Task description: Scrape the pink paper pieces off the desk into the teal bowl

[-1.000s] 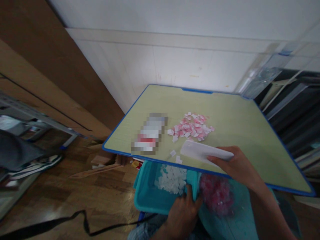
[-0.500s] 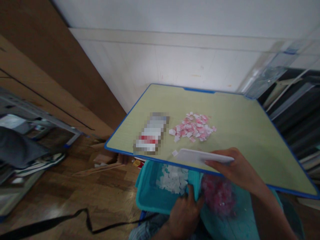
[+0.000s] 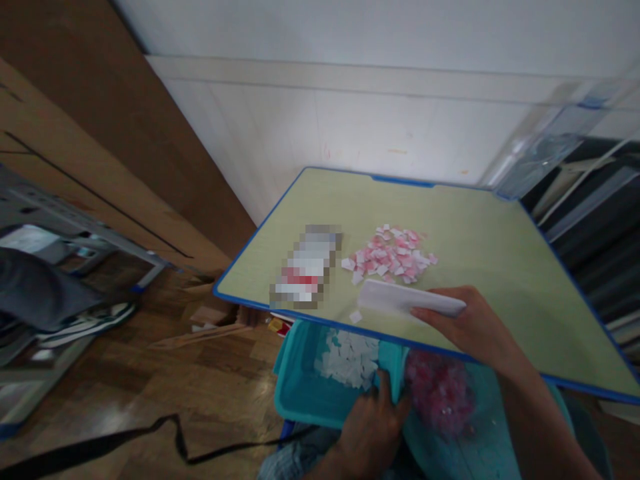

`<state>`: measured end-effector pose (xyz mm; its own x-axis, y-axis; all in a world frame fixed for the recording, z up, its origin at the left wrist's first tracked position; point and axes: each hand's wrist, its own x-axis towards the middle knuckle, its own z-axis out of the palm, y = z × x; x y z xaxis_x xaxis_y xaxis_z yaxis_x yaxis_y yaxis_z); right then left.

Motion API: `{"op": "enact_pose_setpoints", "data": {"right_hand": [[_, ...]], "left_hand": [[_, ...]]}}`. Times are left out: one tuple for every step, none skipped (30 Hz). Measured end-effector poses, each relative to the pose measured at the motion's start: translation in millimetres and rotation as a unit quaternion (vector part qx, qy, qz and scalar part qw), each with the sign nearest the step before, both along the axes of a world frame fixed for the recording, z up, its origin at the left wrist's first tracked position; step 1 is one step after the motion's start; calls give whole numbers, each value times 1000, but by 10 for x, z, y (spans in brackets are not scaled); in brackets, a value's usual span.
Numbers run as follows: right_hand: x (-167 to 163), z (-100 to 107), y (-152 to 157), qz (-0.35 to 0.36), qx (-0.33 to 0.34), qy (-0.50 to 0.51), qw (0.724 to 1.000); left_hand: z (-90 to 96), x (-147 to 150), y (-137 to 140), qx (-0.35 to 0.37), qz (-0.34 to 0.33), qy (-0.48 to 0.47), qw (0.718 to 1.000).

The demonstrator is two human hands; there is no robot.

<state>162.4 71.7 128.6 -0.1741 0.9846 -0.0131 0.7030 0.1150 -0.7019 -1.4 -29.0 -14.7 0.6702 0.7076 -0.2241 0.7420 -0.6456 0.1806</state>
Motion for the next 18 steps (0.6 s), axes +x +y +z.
{"op": "enact_pose_setpoints", "data": {"right_hand": [[2, -8, 4, -5, -1, -2, 1000], [2, -17, 9, -6, -2, -4, 1000], [2, -25, 12, -4, -4, -6, 1000], [2, -32, 13, 0, -6, -7, 1000], [2, -37, 12, 4, -8, -6, 1000], [3, -39, 9, 7, -9, -5, 1000], [4, -39, 5, 10, -11, -4, 1000], [6, -37, 0, 14, -13, -4, 1000], [7, -32, -5, 20, -15, -5, 1000], [7, -25, -11, 28, -16, -6, 999], [4, -17, -16, 38, -16, -7, 999], [-2, -6, -21, 49, -16, -7, 999], [-11, 6, -26, 59, -15, -7, 998], [-22, 20, -31, 70, -14, -7, 997], [-35, 35, -37, 80, -13, -7, 997], [-47, 48, -45, 91, -11, -6, 996], [-58, 60, -53, 100, -10, -4, 995], [-67, 66, -64, 105, -10, 0, 994]], "left_hand": [[-11, 0, -5, 6, 3, -5, 1000], [-20, -1, -9, 10, 6, -9, 1000], [-26, -1, -13, 13, 7, -12, 1000], [-30, -1, -15, 14, 7, -15, 1000], [-30, -1, -16, 13, 6, -17, 1000], [-29, -1, -16, 12, 6, -18, 1000], [-25, -1, -15, 11, 5, -19, 1000], [-21, 0, -14, 12, 5, -19, 1000], [-17, 1, -13, 14, 6, -18, 1000], [-13, 1, -12, 15, 6, -17, 1000], [-9, 1, -12, 16, 5, -16, 1000], [-5, 2, -11, 17, 4, -16, 1000], [-2, 2, -10, 17, 4, -17, 1000], [-1, 1, -9, 17, 4, -19, 1000], [0, 1, -8, 17, 4, -21, 1000], [0, 1, -7, 18, 5, -22, 1000], [-2, 0, -6, 18, 6, -23, 1000], [-5, 0, -6, 16, 5, -23, 1000]]}}
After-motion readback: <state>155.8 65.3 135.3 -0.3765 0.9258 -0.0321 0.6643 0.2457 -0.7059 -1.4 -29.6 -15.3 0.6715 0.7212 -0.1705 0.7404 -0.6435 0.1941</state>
